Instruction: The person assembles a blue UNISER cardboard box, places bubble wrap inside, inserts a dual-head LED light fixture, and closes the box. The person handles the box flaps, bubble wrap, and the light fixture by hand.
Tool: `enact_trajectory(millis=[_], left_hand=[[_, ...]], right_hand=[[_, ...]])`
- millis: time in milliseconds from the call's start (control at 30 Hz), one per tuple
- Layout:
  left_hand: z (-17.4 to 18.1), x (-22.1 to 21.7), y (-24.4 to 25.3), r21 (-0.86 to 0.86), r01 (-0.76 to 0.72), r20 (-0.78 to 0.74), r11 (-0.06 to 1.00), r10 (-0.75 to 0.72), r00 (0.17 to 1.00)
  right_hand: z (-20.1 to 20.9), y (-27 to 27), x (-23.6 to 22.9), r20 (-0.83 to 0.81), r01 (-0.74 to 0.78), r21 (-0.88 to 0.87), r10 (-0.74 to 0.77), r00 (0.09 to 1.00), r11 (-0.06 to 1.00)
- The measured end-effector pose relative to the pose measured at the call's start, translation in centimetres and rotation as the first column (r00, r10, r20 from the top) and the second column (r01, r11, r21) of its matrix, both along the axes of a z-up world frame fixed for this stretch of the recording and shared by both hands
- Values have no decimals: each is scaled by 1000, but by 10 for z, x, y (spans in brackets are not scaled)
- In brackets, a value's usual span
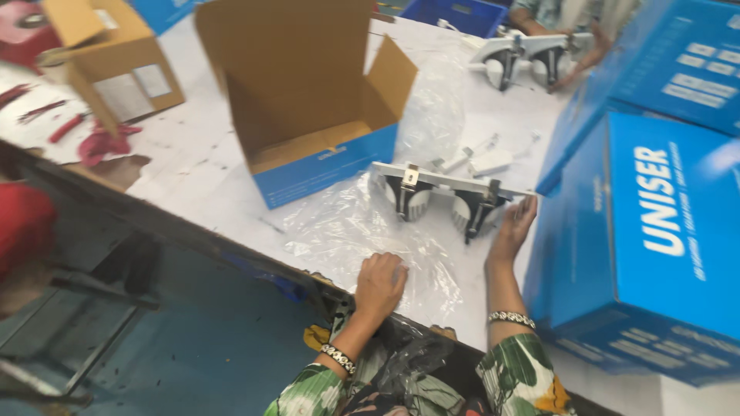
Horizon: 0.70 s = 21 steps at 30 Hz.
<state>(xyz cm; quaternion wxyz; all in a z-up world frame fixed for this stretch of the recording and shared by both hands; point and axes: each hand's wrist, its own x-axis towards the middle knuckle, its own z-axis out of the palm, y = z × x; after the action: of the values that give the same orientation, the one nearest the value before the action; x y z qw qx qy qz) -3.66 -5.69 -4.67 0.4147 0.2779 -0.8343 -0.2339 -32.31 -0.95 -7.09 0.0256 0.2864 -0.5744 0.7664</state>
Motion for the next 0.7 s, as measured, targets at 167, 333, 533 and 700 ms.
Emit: enact_trajectory(millis=[167, 333, 533, 700], left_hand=[[-17, -2, -2, -35, 3, 39, 999, -1, 999], [-19, -2, -1, -59, -18, 13, 998, 19, 1000], [-20, 6, 4, -86, -64, -6, 994, 64, 998], [-23, 4, 2, -65, -58, 13, 996, 59, 998]], right_hand=[[-35, 0, -14, 118, -22, 72, 14, 993, 997], [-60, 48, -26, -402, 197, 284, -70, 913, 938], [-39, 67, -30, -755, 288, 354, 91, 650, 890], [-39, 50, -21, -650, 57, 321, 176, 739, 945]])
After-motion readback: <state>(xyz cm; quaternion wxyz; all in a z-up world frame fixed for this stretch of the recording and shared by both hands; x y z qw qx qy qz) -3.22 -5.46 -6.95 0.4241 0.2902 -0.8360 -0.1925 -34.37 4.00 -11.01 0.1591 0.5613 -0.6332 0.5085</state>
